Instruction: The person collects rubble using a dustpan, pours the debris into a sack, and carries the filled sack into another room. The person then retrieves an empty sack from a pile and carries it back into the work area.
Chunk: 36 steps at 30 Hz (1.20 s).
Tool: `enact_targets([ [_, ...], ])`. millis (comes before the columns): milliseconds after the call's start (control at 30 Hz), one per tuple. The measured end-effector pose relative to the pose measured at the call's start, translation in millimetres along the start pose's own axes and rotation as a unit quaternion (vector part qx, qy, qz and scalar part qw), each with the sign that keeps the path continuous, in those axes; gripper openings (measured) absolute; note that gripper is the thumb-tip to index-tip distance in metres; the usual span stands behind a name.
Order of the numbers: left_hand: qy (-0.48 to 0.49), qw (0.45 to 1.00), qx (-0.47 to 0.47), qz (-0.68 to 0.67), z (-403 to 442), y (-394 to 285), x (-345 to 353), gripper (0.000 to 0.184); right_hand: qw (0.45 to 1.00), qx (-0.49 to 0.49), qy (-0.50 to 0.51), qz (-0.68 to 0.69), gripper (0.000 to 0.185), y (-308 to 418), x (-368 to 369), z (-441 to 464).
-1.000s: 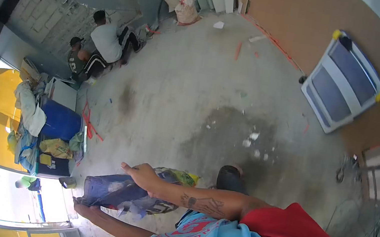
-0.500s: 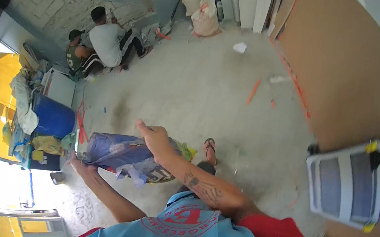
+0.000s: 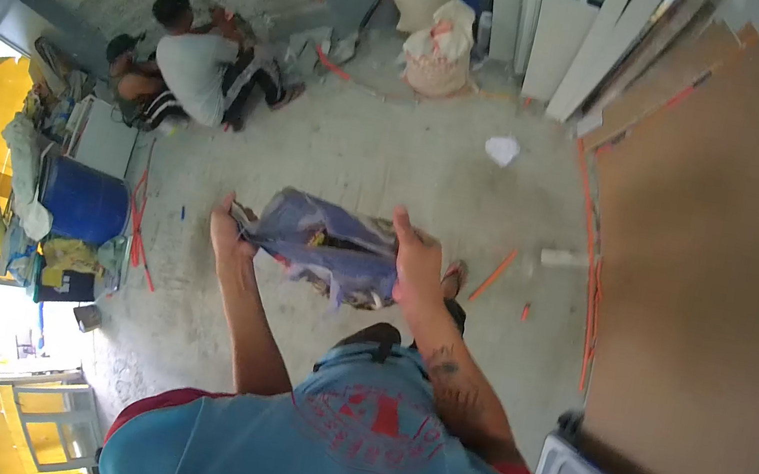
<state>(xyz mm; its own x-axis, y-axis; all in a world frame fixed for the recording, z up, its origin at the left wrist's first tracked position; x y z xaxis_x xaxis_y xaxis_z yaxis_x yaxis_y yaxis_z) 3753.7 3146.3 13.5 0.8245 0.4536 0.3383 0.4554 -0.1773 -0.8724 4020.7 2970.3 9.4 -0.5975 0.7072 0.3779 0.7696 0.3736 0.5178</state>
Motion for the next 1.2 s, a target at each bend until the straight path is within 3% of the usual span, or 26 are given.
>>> enact_targets([
  [133,0.078,0.997,-0.027,-0.006,48,69,123,0.026,0.991,-0.029,-0.020,0.132,0.034,102,-7,86],
  [233,0.040,0.997,-0.063,0.000,79,109,199,0.026,0.982,-0.019,-0.071,0.174,0.032,169,-15,149],
  [267,0.095,0.992,-0.072,-0.026,91,122,224,0.026,0.983,-0.038,-0.064,0.169,0.032,208,-5,141],
  [500,0.128,0.985,-0.112,-0.004,190,200,404,0.023,0.980,-0.071,-0.131,0.134,0.029,373,-9,318],
  [633,0.104,0.987,-0.121,0.011,238,250,467,0.023,0.982,-0.090,-0.103,0.134,0.037,415,-24,415],
  [800,0.051,0.987,-0.147,0.026,300,326,509,0.023,0.977,-0.002,-0.173,0.124,0.033,451,-5,512],
  [833,0.028,0.987,-0.149,0.048,323,350,516,0.023,0.973,0.013,-0.188,0.129,0.040,466,-1,545],
  [900,-0.008,0.984,-0.156,0.082,356,393,516,0.023,0.977,0.038,-0.193,0.081,0.031,431,-43,655],
  [967,-0.044,0.982,-0.140,0.118,400,444,527,0.023,0.977,0.052,-0.146,0.147,0.029,419,-52,741],
  [1067,-0.071,0.984,-0.159,-0.031,483,546,517,0.023,0.970,0.021,-0.103,0.219,0.037,426,-45,832],
  [1133,-0.006,0.993,-0.118,-0.001,511,535,546,0.026,0.983,0.039,-0.112,0.144,0.041,425,-54,907],
  [1167,-0.041,0.991,-0.122,-0.045,485,498,584,0.032,0.987,0.045,-0.110,0.107,0.043,429,-50,914],
  [1200,-0.028,0.994,-0.103,-0.004,501,512,568,0.034,0.990,0.050,-0.108,0.070,0.045,434,-44,919],
])
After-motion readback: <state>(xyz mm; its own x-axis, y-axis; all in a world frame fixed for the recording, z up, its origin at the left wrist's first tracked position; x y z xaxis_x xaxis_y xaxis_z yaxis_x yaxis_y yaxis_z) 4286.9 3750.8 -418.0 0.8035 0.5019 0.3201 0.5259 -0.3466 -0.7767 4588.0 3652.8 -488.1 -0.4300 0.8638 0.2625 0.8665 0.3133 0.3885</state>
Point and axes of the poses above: each hand's wrist, its own z-axis towards the middle knuckle, its own x-axis out of the palm, y = z × x, the point moved 6 cm from there along z, towards the middle knuckle, and after that the axes turned 12 degrees about x, right-handed, at the moved point
